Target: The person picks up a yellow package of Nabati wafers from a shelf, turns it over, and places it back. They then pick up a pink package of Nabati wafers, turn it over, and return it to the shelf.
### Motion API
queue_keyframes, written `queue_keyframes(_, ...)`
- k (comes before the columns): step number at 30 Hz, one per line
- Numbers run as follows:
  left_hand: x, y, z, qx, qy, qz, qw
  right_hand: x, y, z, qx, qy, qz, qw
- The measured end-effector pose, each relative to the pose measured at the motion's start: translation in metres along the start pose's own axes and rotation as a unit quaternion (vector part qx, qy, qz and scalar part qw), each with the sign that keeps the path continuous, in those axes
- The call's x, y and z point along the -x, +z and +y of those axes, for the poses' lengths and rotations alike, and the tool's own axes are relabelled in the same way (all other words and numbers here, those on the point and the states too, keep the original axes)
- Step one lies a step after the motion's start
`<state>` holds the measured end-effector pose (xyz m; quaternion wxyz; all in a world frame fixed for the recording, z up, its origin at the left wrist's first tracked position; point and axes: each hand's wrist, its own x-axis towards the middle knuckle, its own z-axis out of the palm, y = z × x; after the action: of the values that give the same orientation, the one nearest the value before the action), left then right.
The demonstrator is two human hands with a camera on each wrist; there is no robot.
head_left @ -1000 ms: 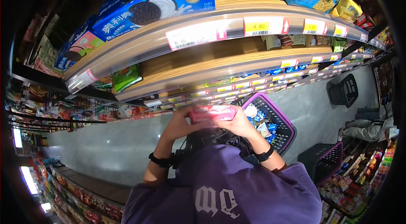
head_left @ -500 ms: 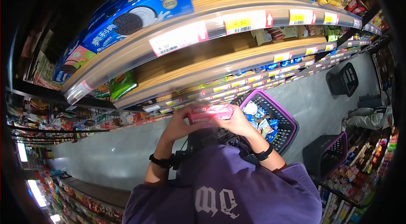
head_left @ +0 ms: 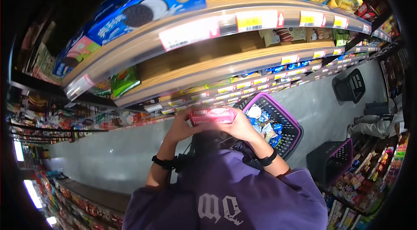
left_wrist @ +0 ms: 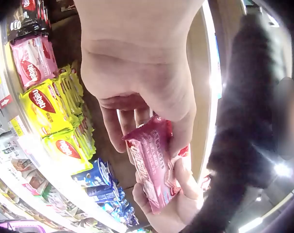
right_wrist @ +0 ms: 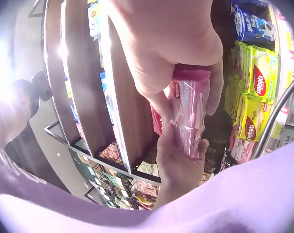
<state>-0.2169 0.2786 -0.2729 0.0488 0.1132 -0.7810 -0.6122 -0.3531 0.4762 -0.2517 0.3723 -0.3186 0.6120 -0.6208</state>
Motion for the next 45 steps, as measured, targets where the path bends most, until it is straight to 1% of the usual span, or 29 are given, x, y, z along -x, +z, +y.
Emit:
queue_keyframes(1,0.003,0.002,0.001,0.022,-0.022,-0.009,0.999,0.000,0.000,0.004,0.002,-0.006,0.004,1.000)
queue_keyframes(3,-0.002,0.005,0.006,0.067,-0.051,-0.026,0.996,0.001,-0.003,0.006,-0.010,0.010,0.012,1.000)
queue_keyframes(6,-0.006,0.012,-0.006,0.056,-0.054,-0.024,0.997,-0.004,-0.011,0.016,-0.013,0.018,0.025,0.999)
queue_keyframes(7,-0.008,0.012,0.005,0.023,-0.002,-0.028,0.999,-0.005,-0.013,0.017,-0.008,0.023,0.027,0.999)
queue_keyframes(10,-0.006,0.014,0.014,0.054,-0.035,0.007,0.998,-0.010,-0.019,0.030,0.015,0.036,0.036,0.999)
queue_keyframes(12,-0.003,0.011,0.014,0.055,-0.036,0.004,0.998,-0.013,-0.019,0.040,0.015,0.034,0.033,0.999)
queue_keyframes(13,-0.001,0.009,0.014,0.055,-0.036,0.002,0.998,-0.013,-0.015,0.035,0.003,0.033,0.027,0.999)
queue_keyframes(16,0.003,0.006,0.004,0.034,-0.010,-0.007,0.999,-0.012,-0.009,0.028,-0.051,0.053,0.021,0.997)
queue_keyframes(19,0.011,0.003,0.005,0.030,-0.004,0.012,0.999,-0.014,-0.006,0.025,-0.042,0.055,0.001,0.998)
queue_keyframes(22,0.015,0.003,0.014,0.047,0.001,0.066,0.997,-0.020,-0.001,0.017,-0.039,0.021,-0.002,0.999)
queue_keyframes(26,0.012,-0.003,0.013,0.063,0.015,0.039,0.997,-0.026,0.005,0.022,-0.082,0.031,-0.023,0.996)
queue_keyframes(27,0.011,-0.004,0.013,0.065,0.013,0.043,0.997,-0.027,0.004,0.025,-0.061,0.035,-0.042,0.997)
queue_keyframes(30,0.012,-0.003,0.015,0.080,0.003,0.043,0.996,-0.025,0.008,0.022,-0.052,0.015,-0.021,0.998)
queue_keyframes(31,0.010,-0.003,0.016,0.087,0.003,0.040,0.995,-0.023,0.009,0.017,-0.072,0.029,-0.020,0.997)
queue_keyframes(34,0.005,-0.003,0.015,0.081,0.013,0.034,0.996,-0.018,0.005,0.014,-0.021,0.016,-0.009,1.000)
queue_keyframes(37,0.006,0.001,0.011,0.084,0.012,0.022,0.996,-0.013,0.004,0.011,-0.036,0.041,-0.001,0.999)
queue_keyframes(38,0.004,0.001,0.010,0.087,0.013,0.017,0.996,-0.012,0.003,0.009,-0.032,0.036,0.005,0.999)
queue_keyframes(41,0.002,0.006,0.004,0.150,0.023,0.013,0.988,-0.009,0.005,0.005,-0.027,0.023,0.020,0.999)
queue_keyframes(44,0.002,0.005,-0.002,0.151,-0.032,-0.029,0.988,-0.009,0.007,0.018,-0.066,0.029,0.041,0.997)
queue_keyframes(45,0.003,0.006,-0.002,0.161,-0.021,-0.027,0.986,-0.009,0.007,0.020,-0.059,0.031,0.041,0.997)
